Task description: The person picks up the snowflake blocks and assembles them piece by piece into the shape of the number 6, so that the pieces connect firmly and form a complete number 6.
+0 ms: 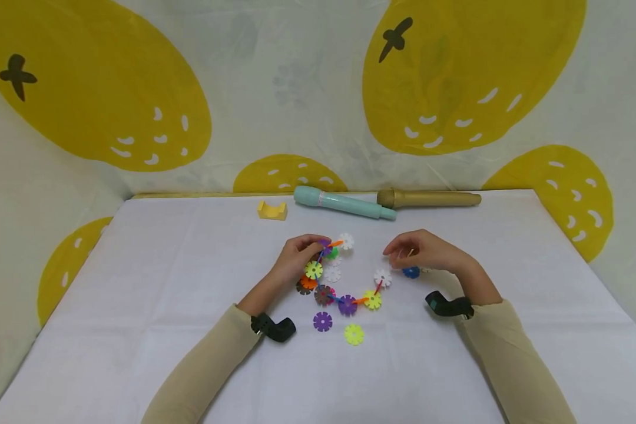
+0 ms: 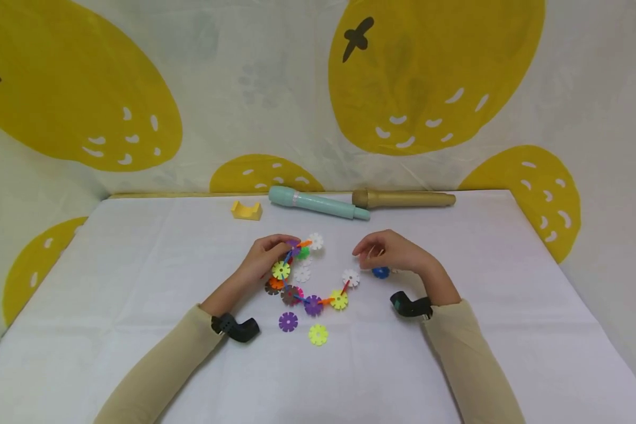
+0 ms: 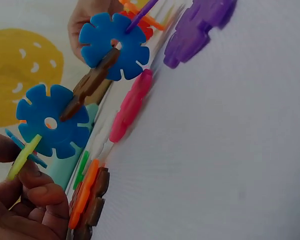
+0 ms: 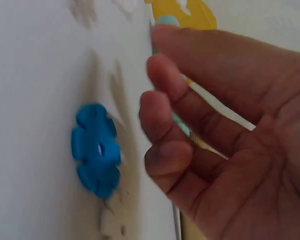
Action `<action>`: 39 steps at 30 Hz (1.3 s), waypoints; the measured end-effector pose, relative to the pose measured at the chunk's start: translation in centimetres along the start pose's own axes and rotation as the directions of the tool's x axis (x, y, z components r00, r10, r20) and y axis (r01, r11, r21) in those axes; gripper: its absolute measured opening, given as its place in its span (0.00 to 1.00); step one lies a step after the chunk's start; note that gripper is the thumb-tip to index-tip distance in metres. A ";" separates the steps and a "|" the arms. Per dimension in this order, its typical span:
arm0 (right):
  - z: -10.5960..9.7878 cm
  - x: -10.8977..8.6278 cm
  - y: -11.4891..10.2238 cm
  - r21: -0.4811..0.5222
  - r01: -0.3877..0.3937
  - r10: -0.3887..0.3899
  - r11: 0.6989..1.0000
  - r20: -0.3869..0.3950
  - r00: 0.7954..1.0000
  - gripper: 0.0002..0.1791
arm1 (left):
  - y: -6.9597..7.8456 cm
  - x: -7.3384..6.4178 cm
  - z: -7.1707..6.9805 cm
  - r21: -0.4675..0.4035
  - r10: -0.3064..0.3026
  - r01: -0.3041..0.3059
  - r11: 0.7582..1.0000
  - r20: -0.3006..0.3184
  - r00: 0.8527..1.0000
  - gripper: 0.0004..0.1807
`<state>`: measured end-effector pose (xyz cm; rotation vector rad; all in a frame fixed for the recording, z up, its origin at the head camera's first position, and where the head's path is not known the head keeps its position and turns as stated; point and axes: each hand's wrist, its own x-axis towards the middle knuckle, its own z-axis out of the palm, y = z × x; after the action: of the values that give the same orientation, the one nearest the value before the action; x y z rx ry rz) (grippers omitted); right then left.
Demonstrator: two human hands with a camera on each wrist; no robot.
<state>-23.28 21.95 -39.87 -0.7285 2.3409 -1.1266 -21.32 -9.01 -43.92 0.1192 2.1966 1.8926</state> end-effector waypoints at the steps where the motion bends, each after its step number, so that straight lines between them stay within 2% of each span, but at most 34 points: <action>1: -0.2 -0.2 0.1 -0.008 -0.007 0.007 1.000 0.008 1.000 0.15 | 0.0 0.0 0.0 0.003 -0.001 0.001 1.000 0.008 1.000 0.14; 6: -0.8 -0.9 0.2 -0.075 -0.039 0.042 0.996 0.042 0.998 0.18 | 0.0 0.1 0.0 0.027 -0.006 0.005 1.000 0.028 1.000 0.13; 9: -1.0 -1.4 0.2 -0.106 -0.057 0.064 0.993 0.064 0.996 0.19 | -0.1 0.1 -0.1 0.046 0.011 -0.012 0.999 0.039 0.999 0.14; 15: -1.3 -1.8 0.2 -0.114 -0.058 0.069 0.992 0.100 0.993 0.19 | 0.0 0.2 -0.1 0.085 0.030 -0.035 0.996 0.057 0.998 0.14; 20: -1.3 -1.6 0.5 -0.140 -0.064 0.077 0.988 0.086 0.993 0.19 | 0.0 0.0 -0.3 0.105 0.026 -0.039 0.994 0.127 0.992 0.16; 24: -1.1 -1.4 0.6 -0.165 -0.064 0.076 0.984 0.068 0.995 0.17 | -0.3 0.1 -0.4 0.134 0.046 -0.070 0.988 0.176 0.983 0.17; 33: -0.8 -0.9 0.6 -0.179 -0.009 0.016 0.984 0.037 0.999 0.09 | -0.4 0.1 -0.5 0.149 0.053 -0.079 0.986 0.175 0.983 0.17; 39: -0.6 -0.7 0.2 -0.114 -0.008 0.011 0.993 0.031 0.999 0.07 | -0.4 0.1 -0.4 0.147 0.066 -0.093 0.985 0.181 0.981 0.17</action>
<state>-23.14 22.82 -39.59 -0.7688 2.3947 -0.9762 -21.46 -9.46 -44.24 0.3911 2.2445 1.6771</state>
